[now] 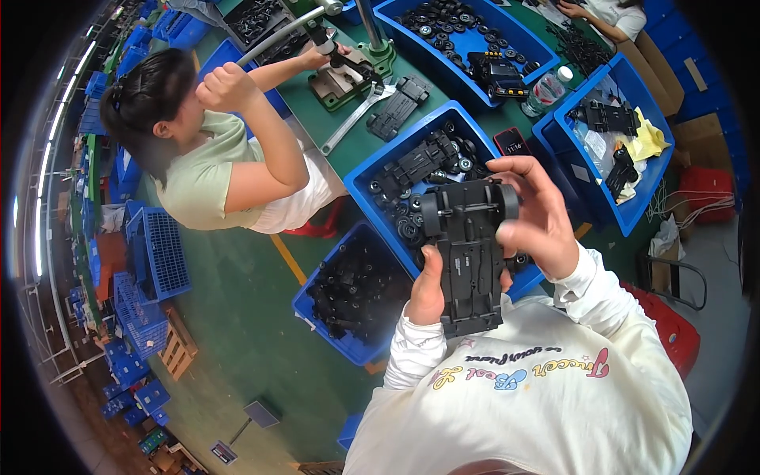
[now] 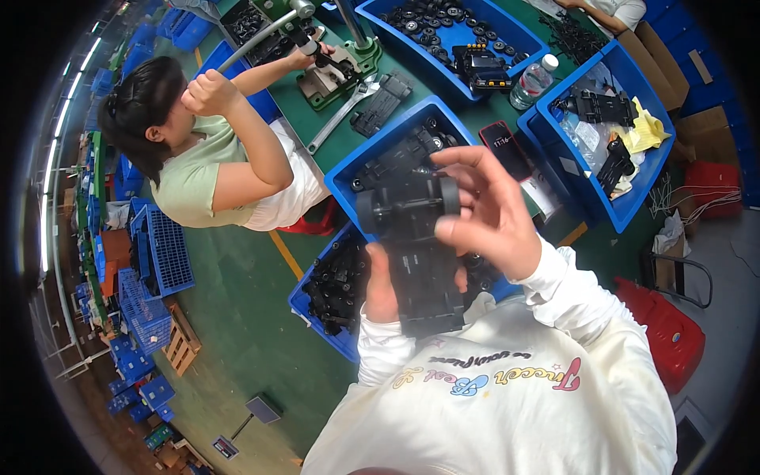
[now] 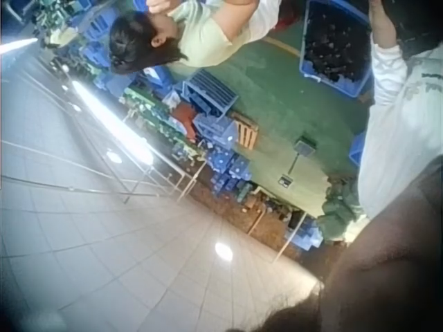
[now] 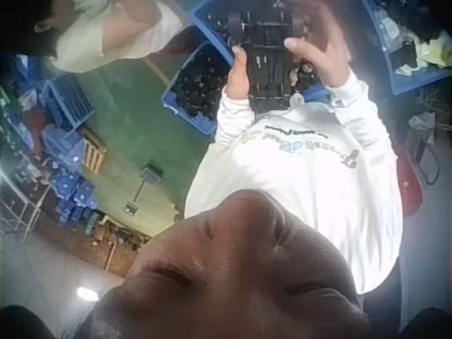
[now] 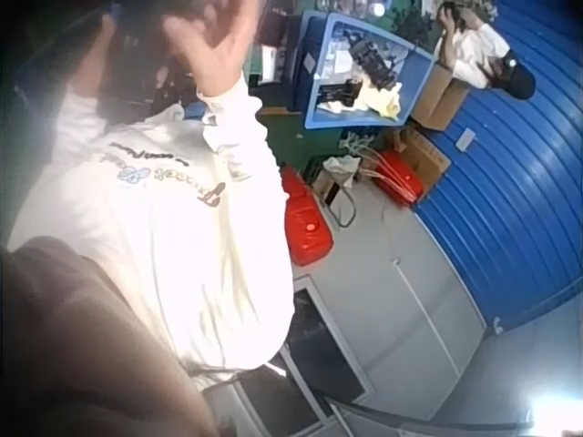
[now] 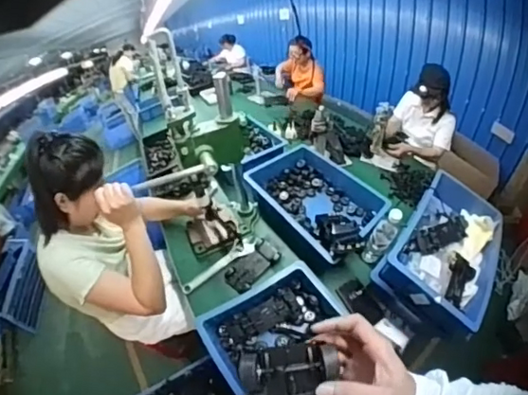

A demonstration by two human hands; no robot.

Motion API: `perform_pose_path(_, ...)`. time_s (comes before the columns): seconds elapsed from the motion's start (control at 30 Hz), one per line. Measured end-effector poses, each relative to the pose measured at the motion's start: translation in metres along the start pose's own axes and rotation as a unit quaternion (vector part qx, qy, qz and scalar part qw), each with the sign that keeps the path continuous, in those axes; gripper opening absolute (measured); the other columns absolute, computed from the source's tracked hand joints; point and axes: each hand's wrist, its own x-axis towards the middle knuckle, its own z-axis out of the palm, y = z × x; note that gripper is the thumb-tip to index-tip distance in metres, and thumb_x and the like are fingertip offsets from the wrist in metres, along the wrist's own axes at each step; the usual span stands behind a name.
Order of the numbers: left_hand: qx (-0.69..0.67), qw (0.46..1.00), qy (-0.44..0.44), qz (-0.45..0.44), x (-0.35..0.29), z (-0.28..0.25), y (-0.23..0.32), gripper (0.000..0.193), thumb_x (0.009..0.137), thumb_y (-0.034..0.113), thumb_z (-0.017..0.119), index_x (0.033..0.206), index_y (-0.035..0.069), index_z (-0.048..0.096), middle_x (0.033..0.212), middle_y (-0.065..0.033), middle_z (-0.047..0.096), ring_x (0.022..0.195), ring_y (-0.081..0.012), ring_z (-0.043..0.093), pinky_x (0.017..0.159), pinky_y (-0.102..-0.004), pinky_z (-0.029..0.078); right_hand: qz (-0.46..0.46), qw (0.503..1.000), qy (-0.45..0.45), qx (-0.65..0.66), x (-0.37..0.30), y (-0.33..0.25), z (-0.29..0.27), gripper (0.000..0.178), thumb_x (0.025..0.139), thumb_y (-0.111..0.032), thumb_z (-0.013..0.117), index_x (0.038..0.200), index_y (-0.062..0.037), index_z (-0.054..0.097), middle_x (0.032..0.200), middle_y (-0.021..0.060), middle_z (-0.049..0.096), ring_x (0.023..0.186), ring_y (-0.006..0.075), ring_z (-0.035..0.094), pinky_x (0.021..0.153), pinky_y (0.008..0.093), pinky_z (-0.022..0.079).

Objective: Assemble a toy car by attaching wheels and other plastic components to the chassis.

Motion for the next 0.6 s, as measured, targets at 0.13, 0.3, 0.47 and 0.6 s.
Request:
perform_pose_path(0.13, 0.008, 1.0, 0.009, 0.017, 0.003, 0.005, 0.003, 0.091, 0.084, 0.076, 0.043, 0.135, 0.0, 0.043, 0.113, -0.0174, 0.06, 0.078, -0.0252, 0.065, 0.063, -0.0329, 0.055, -0.01, 0.998, -0.042, 0.051, -0.002, 0.007, -0.003, 0.063, 0.085, -0.017, 0.059, 0.139, -0.0027, 0.029, 0.131, 0.0163, 0.046, 0.106, 0.0198, 0.057, 0.066, 0.0273, 0.055)
perform_pose_path(0.3, -0.032, 0.998, -0.057, -0.026, -0.003, -0.013, 0.0, 0.094, 0.085, 0.074, 0.043, 0.141, -0.002, 0.036, 0.123, -0.0193, 0.056, 0.094, -0.0258, 0.065, 0.081, -0.0356, 0.055, 0.105, 0.976, 0.034, 0.187, 0.002, 0.003, 0.0, 0.063, 0.082, -0.014, 0.058, 0.138, -0.0027, 0.03, 0.125, 0.0152, 0.052, 0.1, 0.0198, 0.059, 0.065, 0.0253, 0.053)
perform_pose_path(0.47, -0.027, 0.998, -0.055, -0.007, 0.001, -0.013, -0.001, 0.093, 0.085, 0.075, 0.043, 0.138, -0.002, 0.039, 0.122, -0.0196, 0.057, 0.093, -0.0263, 0.065, 0.08, -0.035, 0.055, 0.051, 0.992, -0.01, 0.115, -0.003, 0.009, -0.003, 0.07, 0.08, -0.025, 0.061, 0.138, -0.005, 0.03, 0.117, 0.0106, 0.055, 0.091, 0.0142, 0.059, 0.06, 0.0219, 0.046)
perform_pose_path(0.6, 0.005, 0.999, -0.049, -0.012, 0.0, -0.011, 0.001, 0.093, 0.084, 0.074, 0.045, 0.138, -0.002, 0.039, 0.12, -0.0186, 0.058, 0.091, -0.0256, 0.066, 0.078, -0.0337, 0.055, 0.096, 0.978, -0.01, 0.186, -0.001, 0.007, -0.004, 0.061, 0.09, -0.037, 0.056, 0.136, -0.0051, 0.033, 0.117, 0.0092, 0.057, 0.082, 0.01, 0.055, 0.056, 0.0185, 0.039)
